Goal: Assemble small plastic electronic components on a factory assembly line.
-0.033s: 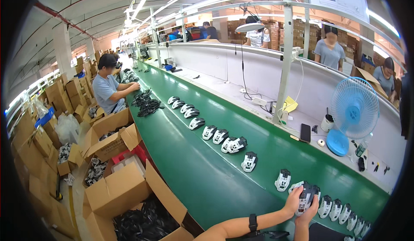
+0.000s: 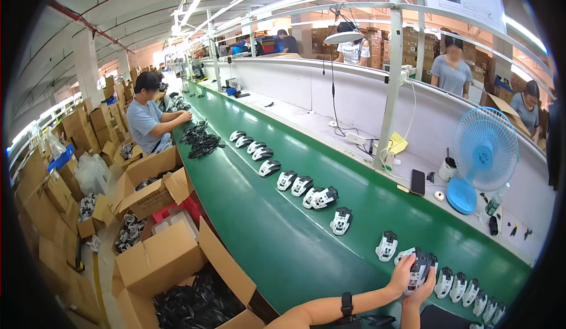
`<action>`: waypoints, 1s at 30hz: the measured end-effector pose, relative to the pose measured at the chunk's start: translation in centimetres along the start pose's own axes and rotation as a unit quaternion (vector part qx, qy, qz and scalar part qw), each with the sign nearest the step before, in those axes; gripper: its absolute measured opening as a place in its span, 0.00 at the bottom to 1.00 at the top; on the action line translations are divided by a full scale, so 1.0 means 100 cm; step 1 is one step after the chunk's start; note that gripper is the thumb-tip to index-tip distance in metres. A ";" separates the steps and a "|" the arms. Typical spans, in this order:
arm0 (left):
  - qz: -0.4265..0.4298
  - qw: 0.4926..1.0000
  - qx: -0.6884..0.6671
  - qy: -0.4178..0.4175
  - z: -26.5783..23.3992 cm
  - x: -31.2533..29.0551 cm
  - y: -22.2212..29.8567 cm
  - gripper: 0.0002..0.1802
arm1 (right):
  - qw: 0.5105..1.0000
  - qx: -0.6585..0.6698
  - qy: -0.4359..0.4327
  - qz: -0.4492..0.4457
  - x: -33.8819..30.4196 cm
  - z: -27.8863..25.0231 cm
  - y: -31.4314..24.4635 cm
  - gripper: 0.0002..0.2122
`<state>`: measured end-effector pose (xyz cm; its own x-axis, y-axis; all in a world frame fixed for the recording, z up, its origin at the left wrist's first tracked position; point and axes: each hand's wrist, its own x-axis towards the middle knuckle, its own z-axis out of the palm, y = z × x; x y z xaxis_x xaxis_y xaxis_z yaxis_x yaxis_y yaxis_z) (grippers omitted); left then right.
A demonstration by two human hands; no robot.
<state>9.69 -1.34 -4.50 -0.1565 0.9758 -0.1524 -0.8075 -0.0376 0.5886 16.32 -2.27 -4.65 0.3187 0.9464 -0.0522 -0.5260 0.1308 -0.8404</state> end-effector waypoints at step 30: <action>0.295 0.753 0.559 0.183 -0.137 0.102 0.110 0.21 | 0.373 -0.697 -0.608 0.069 -0.024 -0.009 -0.060 0.20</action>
<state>-8.59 5.22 -10.40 -0.6128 0.7275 0.3084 0.4142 -0.0367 0.9095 19.39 -5.59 0.04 -0.6750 0.4604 -0.5765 0.7210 0.5774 -0.3831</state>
